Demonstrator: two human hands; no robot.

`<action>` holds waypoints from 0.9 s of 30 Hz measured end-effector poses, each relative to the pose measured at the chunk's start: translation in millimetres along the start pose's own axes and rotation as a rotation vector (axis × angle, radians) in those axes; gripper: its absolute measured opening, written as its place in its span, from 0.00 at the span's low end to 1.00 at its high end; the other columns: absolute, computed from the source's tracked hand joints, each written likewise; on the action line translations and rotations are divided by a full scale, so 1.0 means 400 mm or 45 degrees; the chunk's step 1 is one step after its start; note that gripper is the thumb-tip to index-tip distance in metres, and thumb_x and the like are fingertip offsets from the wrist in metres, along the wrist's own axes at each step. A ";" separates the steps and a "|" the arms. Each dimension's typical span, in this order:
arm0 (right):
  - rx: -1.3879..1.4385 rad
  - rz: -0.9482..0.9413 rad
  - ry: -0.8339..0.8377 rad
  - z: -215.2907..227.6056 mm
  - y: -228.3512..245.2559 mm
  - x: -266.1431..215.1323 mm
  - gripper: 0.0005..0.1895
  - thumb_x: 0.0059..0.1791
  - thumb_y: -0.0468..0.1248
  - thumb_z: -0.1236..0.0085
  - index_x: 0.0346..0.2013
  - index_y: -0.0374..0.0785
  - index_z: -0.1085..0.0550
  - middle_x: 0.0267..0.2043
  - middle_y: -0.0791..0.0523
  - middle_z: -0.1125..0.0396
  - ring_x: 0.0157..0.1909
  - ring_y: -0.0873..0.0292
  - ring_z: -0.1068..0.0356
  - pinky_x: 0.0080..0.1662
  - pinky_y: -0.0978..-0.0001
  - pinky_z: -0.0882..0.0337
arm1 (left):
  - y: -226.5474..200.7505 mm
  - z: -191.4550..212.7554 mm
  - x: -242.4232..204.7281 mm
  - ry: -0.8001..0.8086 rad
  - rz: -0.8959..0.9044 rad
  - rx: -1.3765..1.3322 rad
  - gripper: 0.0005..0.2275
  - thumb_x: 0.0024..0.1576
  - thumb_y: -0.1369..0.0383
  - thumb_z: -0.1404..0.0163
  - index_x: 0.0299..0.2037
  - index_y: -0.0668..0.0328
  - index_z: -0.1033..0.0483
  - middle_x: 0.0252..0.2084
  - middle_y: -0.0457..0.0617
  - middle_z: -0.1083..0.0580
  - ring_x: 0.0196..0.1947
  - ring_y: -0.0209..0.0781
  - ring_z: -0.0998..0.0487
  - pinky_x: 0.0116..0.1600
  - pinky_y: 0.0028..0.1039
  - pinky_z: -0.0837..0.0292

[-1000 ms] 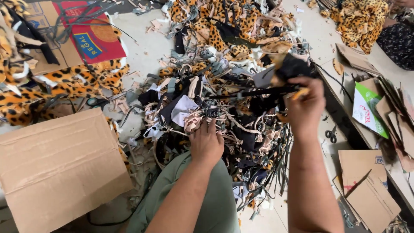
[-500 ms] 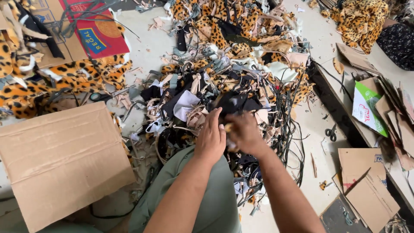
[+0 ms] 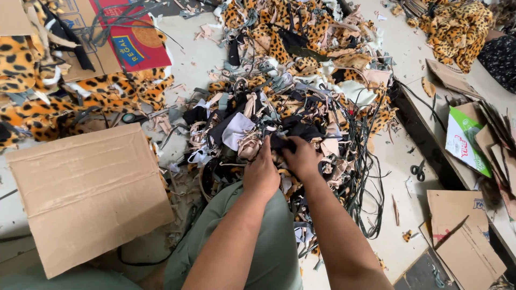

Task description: Sorting and packing leopard-print fabric scraps from a pile on the floor into cardboard boxes, then covering them with cardboard sheets.

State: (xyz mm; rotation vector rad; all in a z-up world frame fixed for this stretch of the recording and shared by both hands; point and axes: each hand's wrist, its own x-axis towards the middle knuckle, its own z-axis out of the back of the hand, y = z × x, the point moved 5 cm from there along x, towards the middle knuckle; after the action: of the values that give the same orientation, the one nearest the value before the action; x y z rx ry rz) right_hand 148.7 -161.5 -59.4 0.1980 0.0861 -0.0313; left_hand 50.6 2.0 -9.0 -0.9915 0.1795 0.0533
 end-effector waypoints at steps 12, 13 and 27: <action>1.831 0.135 -0.765 0.537 0.074 -0.057 0.10 0.49 0.27 0.38 0.41 0.43 0.24 0.35 0.61 0.28 0.36 0.64 0.22 0.39 0.77 0.20 | 0.001 -0.017 -0.006 0.021 -0.025 0.207 0.26 0.66 0.67 0.65 0.75 0.63 0.54 0.67 0.71 0.38 0.58 0.61 0.25 0.60 0.57 0.32; 1.831 0.138 -0.765 0.555 0.077 -0.060 0.10 0.49 0.27 0.38 0.41 0.43 0.24 0.35 0.61 0.28 0.36 0.64 0.22 0.39 0.77 0.20 | 0.002 -0.019 -0.005 0.018 -0.025 0.207 0.26 0.66 0.67 0.65 0.75 0.63 0.54 0.67 0.71 0.38 0.58 0.61 0.25 0.60 0.57 0.32; 2.664 0.420 -0.159 0.666 0.174 -0.152 0.24 0.47 0.24 0.37 0.58 0.35 0.25 0.51 0.46 0.25 0.53 0.48 0.25 0.55 0.55 0.24 | -0.038 -0.006 -0.023 -0.471 -0.486 0.091 0.49 0.55 0.45 0.44 0.76 0.60 0.64 0.78 0.60 0.50 0.74 0.62 0.41 0.70 0.50 0.40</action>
State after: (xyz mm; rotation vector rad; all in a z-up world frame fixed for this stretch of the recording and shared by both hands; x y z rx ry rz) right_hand 113.0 -144.5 220.0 2.2942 -0.1436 0.2149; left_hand 43.3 -8.1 4.1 -0.9139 -0.3451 -0.1179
